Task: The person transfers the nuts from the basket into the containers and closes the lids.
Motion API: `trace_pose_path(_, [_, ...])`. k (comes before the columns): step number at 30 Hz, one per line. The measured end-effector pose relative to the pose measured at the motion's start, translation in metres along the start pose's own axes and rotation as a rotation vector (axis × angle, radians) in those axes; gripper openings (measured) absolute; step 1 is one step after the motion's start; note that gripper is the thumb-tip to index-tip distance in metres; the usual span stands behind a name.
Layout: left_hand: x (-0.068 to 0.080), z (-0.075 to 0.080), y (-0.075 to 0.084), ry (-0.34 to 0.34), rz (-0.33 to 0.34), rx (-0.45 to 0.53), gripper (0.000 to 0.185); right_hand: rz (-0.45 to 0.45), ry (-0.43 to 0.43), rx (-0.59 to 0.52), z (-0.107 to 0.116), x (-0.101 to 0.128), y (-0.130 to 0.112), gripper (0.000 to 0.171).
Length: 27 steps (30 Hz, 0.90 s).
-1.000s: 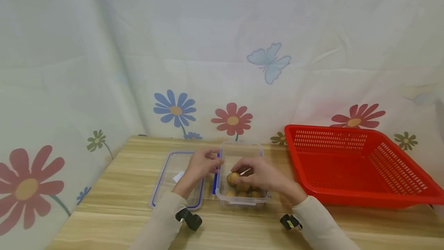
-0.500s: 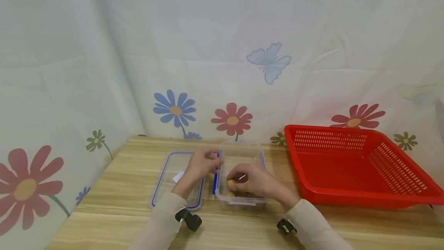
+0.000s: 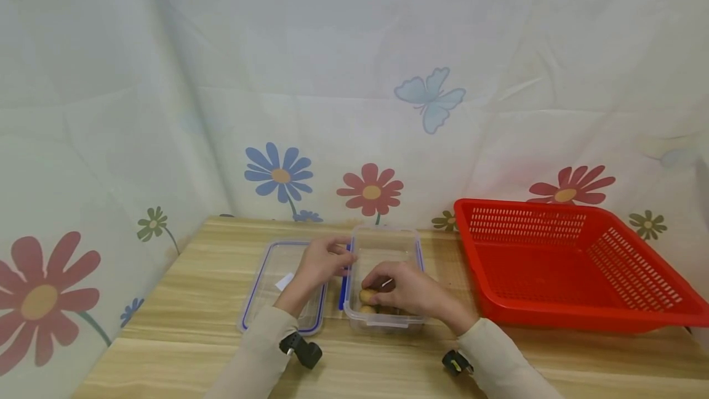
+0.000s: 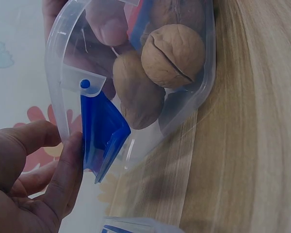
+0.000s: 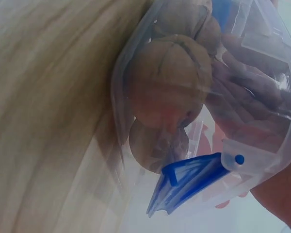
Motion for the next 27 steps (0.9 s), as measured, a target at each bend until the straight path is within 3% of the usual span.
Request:
trace_pose_path(7, [0.000, 0.000, 0.001, 0.006, -0.004, -0.006, 0.042, -0.018, -0.004, -0.024, 0.008, 0.003, -0.001, 0.023])
trace_pose_path(19, [0.002, 0.001, 0.003, -0.009, -0.003, 0.012, 0.042, -0.001, 0.072, 0.006, 0.021, 0.007, -0.005, 0.023])
trace_pose_path(27, [0.003, 0.011, 0.006, -0.002, -0.001, 0.027, 0.041, 0.012, 0.134, 0.004, 0.014, 0.003, -0.018, 0.024])
Point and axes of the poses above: each hand's wrist, its own x-axis away from the middle knuckle, its own z-axis out of the back of the hand, y = z × x, the point moved 1 cm from there along -x, towards the middle knuckle, and after that the axes turned 13 degrees about -x, right-handed, at the moved point
